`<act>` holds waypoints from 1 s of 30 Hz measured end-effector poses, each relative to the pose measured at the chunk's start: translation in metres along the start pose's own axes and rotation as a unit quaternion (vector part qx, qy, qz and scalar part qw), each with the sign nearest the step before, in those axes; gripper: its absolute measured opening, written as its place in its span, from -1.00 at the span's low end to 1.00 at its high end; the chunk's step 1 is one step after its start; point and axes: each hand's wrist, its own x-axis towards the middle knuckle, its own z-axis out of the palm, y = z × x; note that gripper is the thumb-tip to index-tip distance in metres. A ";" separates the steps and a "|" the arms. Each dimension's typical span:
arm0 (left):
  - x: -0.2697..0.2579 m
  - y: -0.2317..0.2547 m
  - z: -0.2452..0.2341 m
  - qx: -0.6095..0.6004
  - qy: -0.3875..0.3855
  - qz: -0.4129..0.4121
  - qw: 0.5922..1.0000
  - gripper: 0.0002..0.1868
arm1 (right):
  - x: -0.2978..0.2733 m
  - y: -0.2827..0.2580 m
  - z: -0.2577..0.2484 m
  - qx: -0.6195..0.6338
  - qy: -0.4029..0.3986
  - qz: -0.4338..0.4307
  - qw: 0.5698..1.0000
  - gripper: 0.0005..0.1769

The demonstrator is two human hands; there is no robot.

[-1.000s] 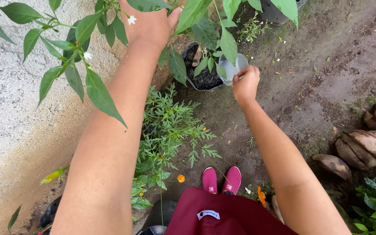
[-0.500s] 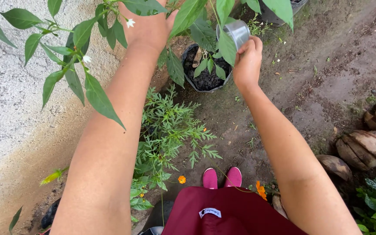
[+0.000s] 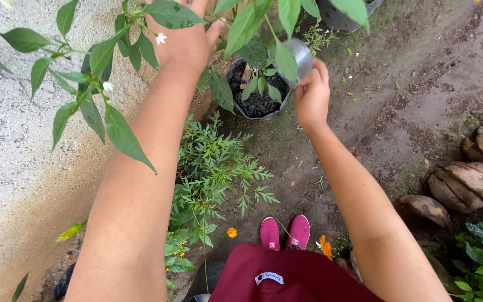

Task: The person is watering multiple potted plants in a garden area using a small plastic cup to scoop water from a bucket and pour it onto the soil of each plant.

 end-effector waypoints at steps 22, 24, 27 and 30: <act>-0.053 0.112 -0.104 -0.503 -0.087 -0.149 0.847 -0.22 | -0.051 0.001 -0.126 0.420 0.008 0.490 0.764 -0.89; -0.073 0.115 -0.037 -0.403 -0.039 -0.098 0.909 -0.20 | -0.048 -0.006 -0.152 0.422 0.023 0.479 0.770 -0.87; -0.079 0.144 0.009 -0.164 0.055 -0.014 0.985 -0.29 | -0.047 -0.016 -0.195 0.426 0.040 0.451 0.783 -0.85; -0.090 0.156 -0.077 -0.053 0.022 0.024 0.998 -0.37 | -0.038 -0.030 -0.233 0.425 0.046 0.428 0.796 -0.86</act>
